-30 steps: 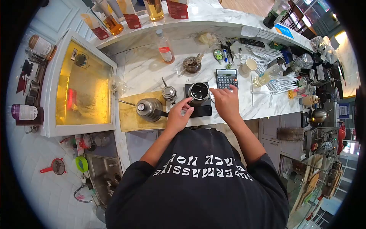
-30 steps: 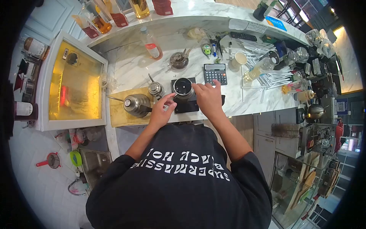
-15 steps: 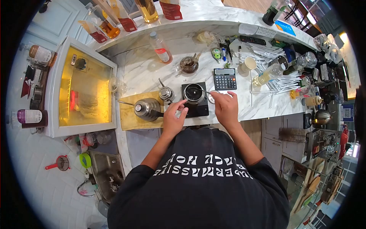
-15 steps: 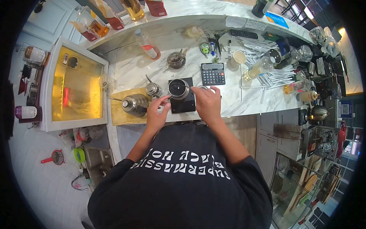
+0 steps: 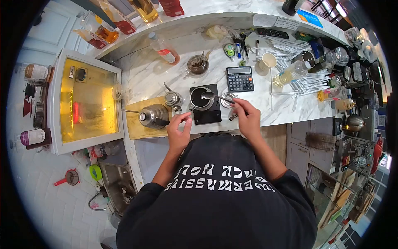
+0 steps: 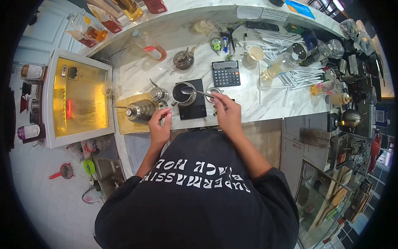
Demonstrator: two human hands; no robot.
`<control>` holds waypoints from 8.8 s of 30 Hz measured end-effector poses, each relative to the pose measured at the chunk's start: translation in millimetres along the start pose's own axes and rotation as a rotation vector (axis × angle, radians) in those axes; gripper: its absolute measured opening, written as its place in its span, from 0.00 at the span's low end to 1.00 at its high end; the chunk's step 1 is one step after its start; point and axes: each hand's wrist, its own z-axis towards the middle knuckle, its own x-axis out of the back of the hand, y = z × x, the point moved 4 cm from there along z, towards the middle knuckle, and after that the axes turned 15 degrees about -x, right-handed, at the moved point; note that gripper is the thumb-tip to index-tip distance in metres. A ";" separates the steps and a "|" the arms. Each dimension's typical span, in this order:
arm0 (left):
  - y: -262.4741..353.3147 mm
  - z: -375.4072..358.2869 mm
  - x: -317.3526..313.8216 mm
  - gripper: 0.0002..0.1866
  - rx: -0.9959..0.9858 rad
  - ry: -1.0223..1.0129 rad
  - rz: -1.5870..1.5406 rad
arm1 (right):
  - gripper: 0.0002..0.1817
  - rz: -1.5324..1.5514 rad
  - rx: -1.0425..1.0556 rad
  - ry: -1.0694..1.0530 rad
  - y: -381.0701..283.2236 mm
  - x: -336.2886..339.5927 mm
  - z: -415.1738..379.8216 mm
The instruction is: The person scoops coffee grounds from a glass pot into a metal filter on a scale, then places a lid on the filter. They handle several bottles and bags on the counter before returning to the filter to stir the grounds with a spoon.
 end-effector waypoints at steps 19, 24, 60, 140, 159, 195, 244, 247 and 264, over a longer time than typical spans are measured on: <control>33.3 36.6 -58.3 0.07 -0.181 -0.060 -0.253 | 0.20 -0.689 0.296 0.199 52.0 73.2 4.0; 34.3 53.6 -42.9 0.07 -0.174 0.026 -0.273 | 0.18 -0.768 0.331 0.139 53.3 53.2 22.0; -186.6 161.8 -88.5 0.12 0.311 -0.186 0.455 | 0.31 -0.492 0.150 -0.308 -27.4 -38.7 163.5; 96.0 28.6 21.6 0.19 -0.416 0.528 -0.361 | 0.18 -0.092 1.167 -0.176 -171.3 -9.9 -81.5; 81.0 48.9 22.5 0.19 -0.412 0.564 -0.301 | 0.15 -0.115 1.153 -0.194 -172.4 -20.8 -59.3; 5.9 52.3 -12.0 0.17 -0.057 0.591 -0.229 | 0.15 0.519 -0.057 -0.369 -102.2 -39.2 27.4; 51.7 36.9 5.7 0.15 -0.344 0.462 -0.335 | 0.19 -0.295 1.048 -0.222 -149.7 -17.9 -48.3; 53.8 38.8 6.5 0.15 -0.377 0.463 -0.304 | 0.17 -0.299 1.028 -0.206 -149.9 -18.0 -48.4; 28.0 41.9 -14.6 0.17 -0.207 0.427 -0.250 | 0.13 0.478 -0.079 -0.494 -102.1 -40.1 7.1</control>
